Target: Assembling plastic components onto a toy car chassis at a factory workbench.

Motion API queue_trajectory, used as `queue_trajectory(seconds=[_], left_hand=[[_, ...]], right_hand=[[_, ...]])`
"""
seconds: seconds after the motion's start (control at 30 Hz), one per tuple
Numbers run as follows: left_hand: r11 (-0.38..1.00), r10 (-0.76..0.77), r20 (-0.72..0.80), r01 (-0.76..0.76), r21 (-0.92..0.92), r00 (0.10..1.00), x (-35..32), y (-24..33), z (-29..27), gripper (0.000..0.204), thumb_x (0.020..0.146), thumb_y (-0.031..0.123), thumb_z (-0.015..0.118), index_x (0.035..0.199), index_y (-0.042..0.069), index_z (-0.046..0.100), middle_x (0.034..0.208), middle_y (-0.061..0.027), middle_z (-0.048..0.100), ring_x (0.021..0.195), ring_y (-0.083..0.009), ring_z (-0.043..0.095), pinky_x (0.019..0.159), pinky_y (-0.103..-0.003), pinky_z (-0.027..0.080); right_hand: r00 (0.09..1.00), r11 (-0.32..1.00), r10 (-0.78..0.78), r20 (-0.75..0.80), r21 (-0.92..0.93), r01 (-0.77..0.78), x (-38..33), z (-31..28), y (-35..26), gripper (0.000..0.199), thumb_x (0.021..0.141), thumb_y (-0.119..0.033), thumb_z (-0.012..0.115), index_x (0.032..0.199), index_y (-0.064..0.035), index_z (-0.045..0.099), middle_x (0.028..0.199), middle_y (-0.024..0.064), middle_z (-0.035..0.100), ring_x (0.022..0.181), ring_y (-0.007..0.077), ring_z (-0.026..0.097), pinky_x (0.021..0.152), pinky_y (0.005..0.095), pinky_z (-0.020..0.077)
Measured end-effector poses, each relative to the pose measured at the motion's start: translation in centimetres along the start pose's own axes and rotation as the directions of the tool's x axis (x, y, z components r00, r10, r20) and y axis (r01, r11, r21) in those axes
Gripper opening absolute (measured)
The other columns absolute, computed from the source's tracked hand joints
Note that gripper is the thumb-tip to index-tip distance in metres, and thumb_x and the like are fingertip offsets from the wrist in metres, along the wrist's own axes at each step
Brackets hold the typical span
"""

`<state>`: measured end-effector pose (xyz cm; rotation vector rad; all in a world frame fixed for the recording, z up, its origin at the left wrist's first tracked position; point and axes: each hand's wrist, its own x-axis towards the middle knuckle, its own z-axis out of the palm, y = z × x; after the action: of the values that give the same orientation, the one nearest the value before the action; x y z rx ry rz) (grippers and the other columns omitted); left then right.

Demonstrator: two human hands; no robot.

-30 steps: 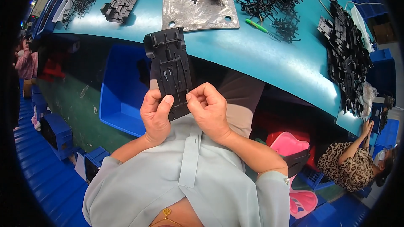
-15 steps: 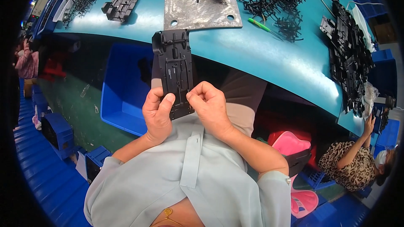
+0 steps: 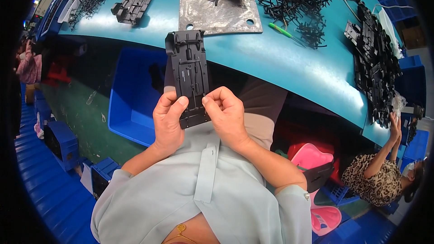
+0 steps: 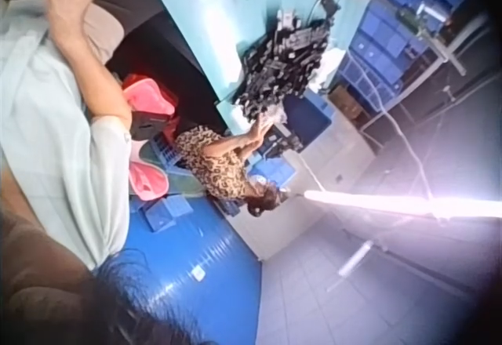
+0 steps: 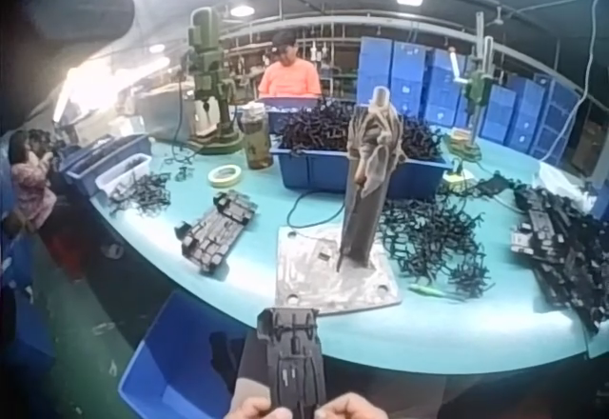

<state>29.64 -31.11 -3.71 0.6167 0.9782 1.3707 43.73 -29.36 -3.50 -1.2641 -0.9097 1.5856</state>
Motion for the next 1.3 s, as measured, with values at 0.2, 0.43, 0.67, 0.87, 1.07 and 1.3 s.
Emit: queue_trajectory(seconds=[0.2, 0.43, 0.67, 0.87, 1.07, 1.3], left_hand=[[0.981, 0.187, -0.016, -0.186, 0.06, 0.982, -0.5, -0.2, 0.6, 0.007, 0.09, 0.002, 0.055, 0.097, 0.002, 0.056, 0.091, -0.001, 0.061, 0.078, -0.0035, 0.052, 0.072, -0.02, 0.045], [0.904, 0.342, 0.148, -0.368, 0.216, 0.928, -0.7, -0.3, -0.8, 0.012, 0.091, 0.0, 0.052, 0.103, 0.0, 0.052, 0.102, -0.0067, 0.06, 0.086, -0.0082, 0.055, 0.077, -0.024, 0.048], [0.884, 0.379, 0.179, -0.412, 0.221, 0.908, -0.3, 0.2, -0.6, 0.011, 0.091, 0.0, 0.052, 0.102, 0.001, 0.05, 0.104, -0.007, 0.058, 0.087, -0.0086, 0.055, 0.077, -0.025, 0.048], [0.897, 0.376, 0.151, -0.4, 0.191, 0.914, -0.1, -0.1, -0.3, 0.011, 0.091, 0.0, 0.052, 0.102, 0.001, 0.049, 0.104, -0.0073, 0.056, 0.087, -0.009, 0.054, 0.077, -0.025, 0.047], [0.821, 0.429, 0.237, -0.485, 0.301, 0.872, -0.1, 0.1, -1.0, 0.011, 0.09, -0.001, 0.051, 0.101, 0.001, 0.048, 0.104, -0.0092, 0.056, 0.087, -0.0105, 0.054, 0.078, -0.026, 0.047], [0.84, 0.407, 0.244, -0.465, 0.28, 0.881, -0.2, 0.3, -1.1, 0.012, 0.089, -0.002, 0.052, 0.1, 0.0, 0.048, 0.104, -0.0106, 0.057, 0.087, -0.0107, 0.054, 0.077, -0.027, 0.047]], right_hand=[[0.994, 0.992, -0.105, -0.042, -0.072, 0.102, -0.5, 0.7, 0.1, 0.007, 0.089, -0.005, 0.058, 0.083, -0.0041, 0.054, 0.07, -0.0025, 0.054, 0.061, 0.0027, 0.046, 0.054, 0.0196, 0.0381], [0.999, 0.999, 0.049, 0.016, 0.012, -0.049, -0.3, 1.0, -0.7, 0.01, 0.087, -0.01, 0.059, 0.079, -0.0055, 0.054, 0.066, -0.0023, 0.053, 0.057, 0.0038, 0.044, 0.051, 0.0196, 0.0342], [0.999, 0.998, 0.028, 0.04, 0.054, -0.03, -0.2, 1.3, -1.2, 0.01, 0.087, -0.01, 0.058, 0.079, -0.0069, 0.054, 0.066, -0.0033, 0.053, 0.056, 0.0031, 0.044, 0.05, 0.0197, 0.0344], [1.0, 0.997, -0.006, -0.001, 0.08, 0.006, -0.2, 1.5, -0.9, 0.009, 0.087, -0.01, 0.058, 0.079, -0.0066, 0.054, 0.068, -0.0036, 0.053, 0.058, 0.0032, 0.044, 0.052, 0.0196, 0.0351], [0.993, 0.992, 0.103, 0.054, 0.075, -0.106, 0.0, 1.2, -1.5, 0.011, 0.087, -0.009, 0.058, 0.077, -0.0068, 0.055, 0.066, -0.003, 0.053, 0.057, 0.0041, 0.045, 0.052, 0.0201, 0.0356], [0.992, 0.994, 0.104, 0.076, 0.036, -0.107, 0.1, 1.0, -1.1, 0.014, 0.087, -0.012, 0.062, 0.076, -0.0065, 0.055, 0.066, -0.0015, 0.055, 0.057, 0.0045, 0.047, 0.051, 0.0196, 0.0362]])
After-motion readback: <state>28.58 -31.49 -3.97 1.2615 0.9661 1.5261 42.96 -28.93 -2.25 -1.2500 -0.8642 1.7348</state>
